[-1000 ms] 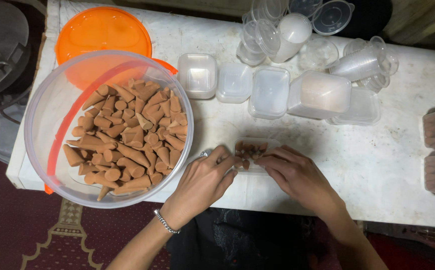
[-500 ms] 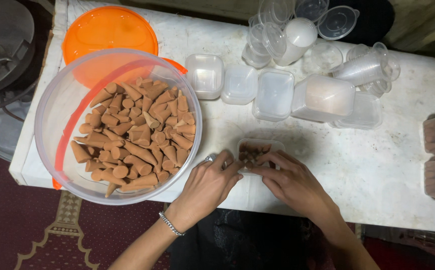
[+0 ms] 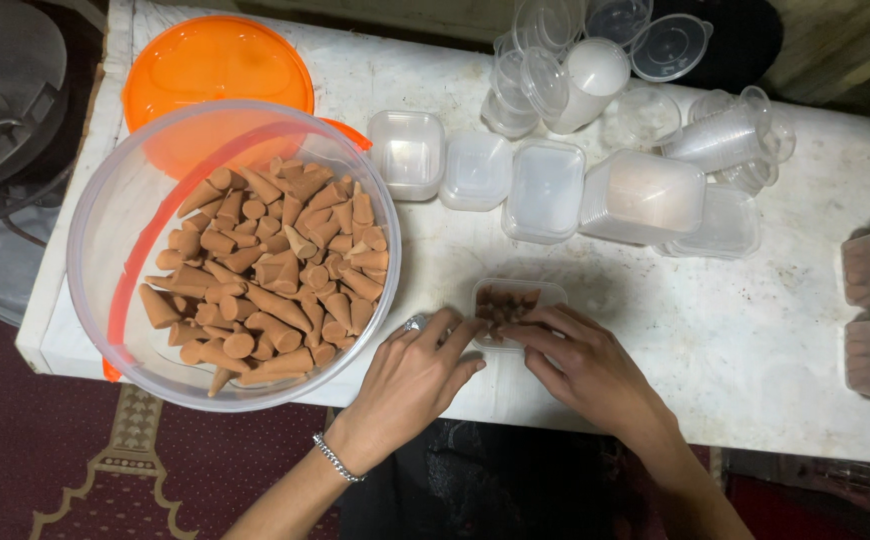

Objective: The person transfers cone-shaped confectionery items from a large transparent container into small clear plastic containers. They place the items one by one, arrange them inside the small containers, and then move the filled containers to the side.

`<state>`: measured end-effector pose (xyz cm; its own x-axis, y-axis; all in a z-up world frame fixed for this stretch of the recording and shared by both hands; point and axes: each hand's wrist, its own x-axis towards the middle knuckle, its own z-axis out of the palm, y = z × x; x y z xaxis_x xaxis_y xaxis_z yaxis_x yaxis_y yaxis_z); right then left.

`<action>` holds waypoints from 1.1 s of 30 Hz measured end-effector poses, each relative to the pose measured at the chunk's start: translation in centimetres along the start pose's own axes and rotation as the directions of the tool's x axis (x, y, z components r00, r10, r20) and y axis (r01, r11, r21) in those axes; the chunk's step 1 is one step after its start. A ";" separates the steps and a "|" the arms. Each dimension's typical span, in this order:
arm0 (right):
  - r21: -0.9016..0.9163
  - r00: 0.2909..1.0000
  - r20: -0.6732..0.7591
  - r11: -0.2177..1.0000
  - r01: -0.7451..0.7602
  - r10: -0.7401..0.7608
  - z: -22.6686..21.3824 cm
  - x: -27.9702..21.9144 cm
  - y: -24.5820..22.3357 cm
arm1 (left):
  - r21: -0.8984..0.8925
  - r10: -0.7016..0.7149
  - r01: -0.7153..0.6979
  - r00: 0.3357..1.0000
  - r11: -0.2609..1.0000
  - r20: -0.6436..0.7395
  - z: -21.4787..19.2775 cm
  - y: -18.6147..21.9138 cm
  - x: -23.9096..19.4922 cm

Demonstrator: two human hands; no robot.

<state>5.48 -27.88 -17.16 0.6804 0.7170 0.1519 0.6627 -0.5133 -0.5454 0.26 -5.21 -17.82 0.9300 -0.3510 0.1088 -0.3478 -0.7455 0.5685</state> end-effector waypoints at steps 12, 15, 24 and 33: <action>0.111 0.991 -0.096 0.988 0.105 -0.094 -5.8 3.6 -2.4 | -0.178 0.223 -0.273 0.939 0.945 -0.261 -10.5 4.9 -4.1; 0.085 0.975 -0.087 0.974 0.211 -0.203 -8.0 5.1 -4.3 | -0.286 0.211 -0.376 0.855 0.881 -0.474 -13.4 5.4 -3.7; -0.012 0.918 -0.191 0.936 0.353 -0.349 -10.9 11.8 -10.0 | 0.280 0.083 0.067 0.867 0.958 -0.491 -18.7 0.6 -5.4; 0.030 0.895 -0.167 0.905 0.424 -0.414 -7.7 20.4 -12.7 | 0.631 -0.002 0.226 0.942 0.742 -0.335 -21.5 -5.7 -4.2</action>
<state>13.37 -10.37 -0.78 0.3871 0.7753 0.4990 0.8790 -0.1468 -0.4538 0.86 12.71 -3.94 0.9167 -0.1396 0.3744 -0.1230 -0.9901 -0.0678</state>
